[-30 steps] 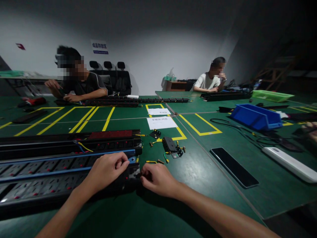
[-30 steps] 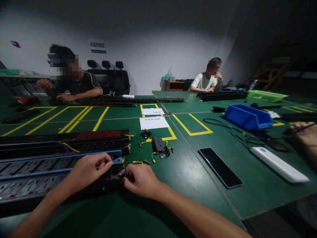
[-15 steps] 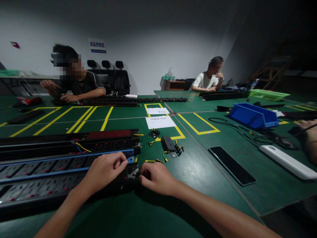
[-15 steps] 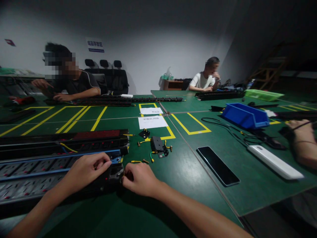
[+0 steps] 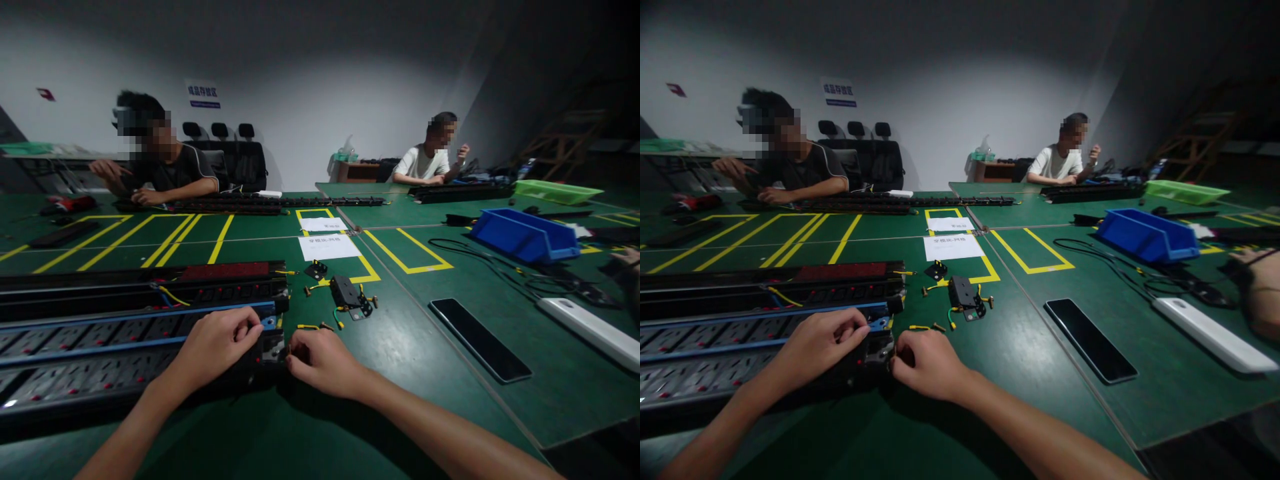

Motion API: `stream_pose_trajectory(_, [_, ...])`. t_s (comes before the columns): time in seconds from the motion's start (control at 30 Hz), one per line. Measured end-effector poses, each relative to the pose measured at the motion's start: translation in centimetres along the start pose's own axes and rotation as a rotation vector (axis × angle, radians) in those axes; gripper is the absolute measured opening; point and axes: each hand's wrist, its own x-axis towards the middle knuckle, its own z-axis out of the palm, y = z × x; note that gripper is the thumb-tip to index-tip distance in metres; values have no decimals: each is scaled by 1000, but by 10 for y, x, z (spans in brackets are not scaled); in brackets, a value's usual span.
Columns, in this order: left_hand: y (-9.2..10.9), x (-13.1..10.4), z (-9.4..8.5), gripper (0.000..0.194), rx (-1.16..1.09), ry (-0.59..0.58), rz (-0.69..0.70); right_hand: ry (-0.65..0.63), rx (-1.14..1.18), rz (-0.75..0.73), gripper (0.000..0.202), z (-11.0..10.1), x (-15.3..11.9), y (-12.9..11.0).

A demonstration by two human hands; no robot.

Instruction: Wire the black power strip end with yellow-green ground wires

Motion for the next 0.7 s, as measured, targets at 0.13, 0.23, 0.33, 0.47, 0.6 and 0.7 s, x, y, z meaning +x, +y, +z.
stream_pose_trajectory(0.13, [0,-1,-1,24,-8,-8,-13,25,-8,-77,1,-1,-1,2])
stream_pose_trajectory(0.23, [1,-1,-1,24,-8,-8,-17,24,10,-127,3,-1,-1,3])
stream_pose_trajectory(0.33, [2,0,-1,23,-8,-8,-21,25,36,-90,2,0,0,3])
stream_pose_trajectory(0.47, [3,0,-1,23,-5,-6,-22,12,39,-52,2,1,0,3])
stream_pose_trajectory(0.6, [3,-1,-1,23,-5,4,-14,-11,31,-105,4,0,-1,4])
stream_pose_trajectory(0.7, [2,-2,0,22,-4,10,-3,-5,47,-83,2,-1,-1,3])
